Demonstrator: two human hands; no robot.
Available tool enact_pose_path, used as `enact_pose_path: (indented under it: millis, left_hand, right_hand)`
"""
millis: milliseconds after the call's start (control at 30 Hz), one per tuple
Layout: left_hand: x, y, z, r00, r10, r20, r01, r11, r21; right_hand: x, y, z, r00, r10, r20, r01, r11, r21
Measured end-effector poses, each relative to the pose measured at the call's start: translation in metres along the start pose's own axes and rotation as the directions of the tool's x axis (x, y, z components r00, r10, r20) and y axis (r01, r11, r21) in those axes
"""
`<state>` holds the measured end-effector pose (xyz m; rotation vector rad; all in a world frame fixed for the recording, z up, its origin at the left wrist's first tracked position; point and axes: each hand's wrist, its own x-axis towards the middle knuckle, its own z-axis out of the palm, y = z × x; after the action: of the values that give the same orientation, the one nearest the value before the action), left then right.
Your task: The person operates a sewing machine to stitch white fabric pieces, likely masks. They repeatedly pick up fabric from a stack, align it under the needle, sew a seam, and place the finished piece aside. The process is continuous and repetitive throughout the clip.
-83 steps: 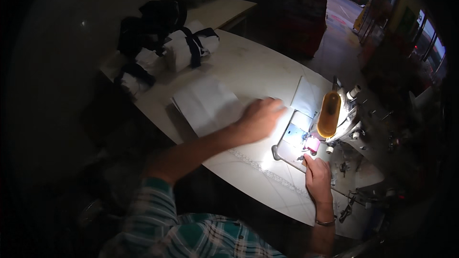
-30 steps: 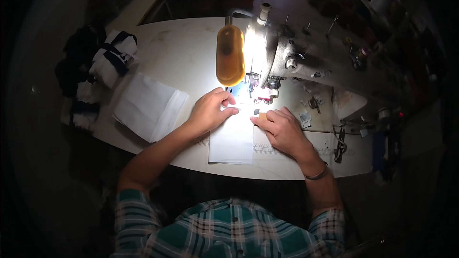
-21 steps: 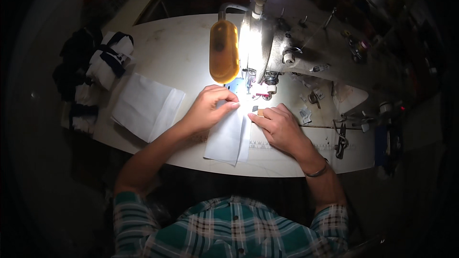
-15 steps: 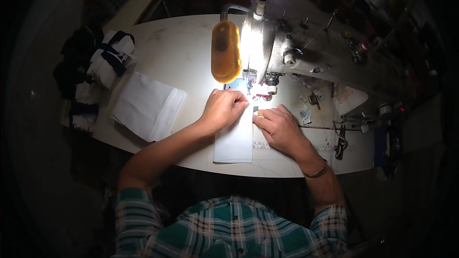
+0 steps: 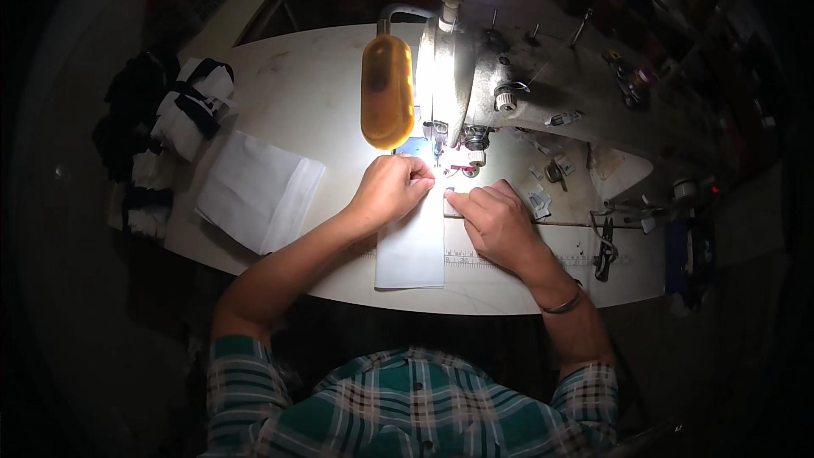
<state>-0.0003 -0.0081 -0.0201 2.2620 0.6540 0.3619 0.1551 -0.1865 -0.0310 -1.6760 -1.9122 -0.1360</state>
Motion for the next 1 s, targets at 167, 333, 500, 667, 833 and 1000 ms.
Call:
enact_pose_path:
  millis: [167, 333, 500, 667, 833, 1000]
  left_hand:
    - [0.002, 0.013, -0.004, 0.995, -0.078, 0.057, 0.074, 0.994, 0.078]
    - [-0.029, 0.010, 0.006, 0.863, 0.485, -0.144, -0.336, 0.763, 0.553]
    - [-0.062, -0.001, 0.014, 0.845, 0.532, -0.060, -0.456, 0.773, 0.441]
    - [-0.046, -0.007, 0.009, 0.836, 0.542, -0.085, -0.472, 0.791, 0.389]
    - [-0.036, -0.013, 0.011, 0.834, 0.544, -0.093, -0.473, 0.791, 0.388]
    - [-0.035, -0.014, 0.012, 0.827, 0.552, -0.105, -0.477, 0.788, 0.388]
  right_hand:
    - [0.001, -0.004, 0.002, 0.999, -0.033, 0.037, 0.034, 0.999, -0.035]
    - [0.000, -0.003, 0.006, 0.999, -0.039, 0.030, 0.041, 0.997, -0.067]
    - [0.003, -0.004, 0.008, 1.000, -0.025, 0.013, 0.026, 0.994, -0.103]
    - [0.009, 0.003, 0.015, 1.000, -0.007, -0.002, 0.006, 0.983, -0.183]
    - [0.011, 0.008, 0.019, 0.999, 0.033, -0.009, -0.034, 0.982, -0.185]
    - [0.011, 0.008, 0.017, 1.000, 0.030, 0.001, -0.030, 0.986, -0.166]
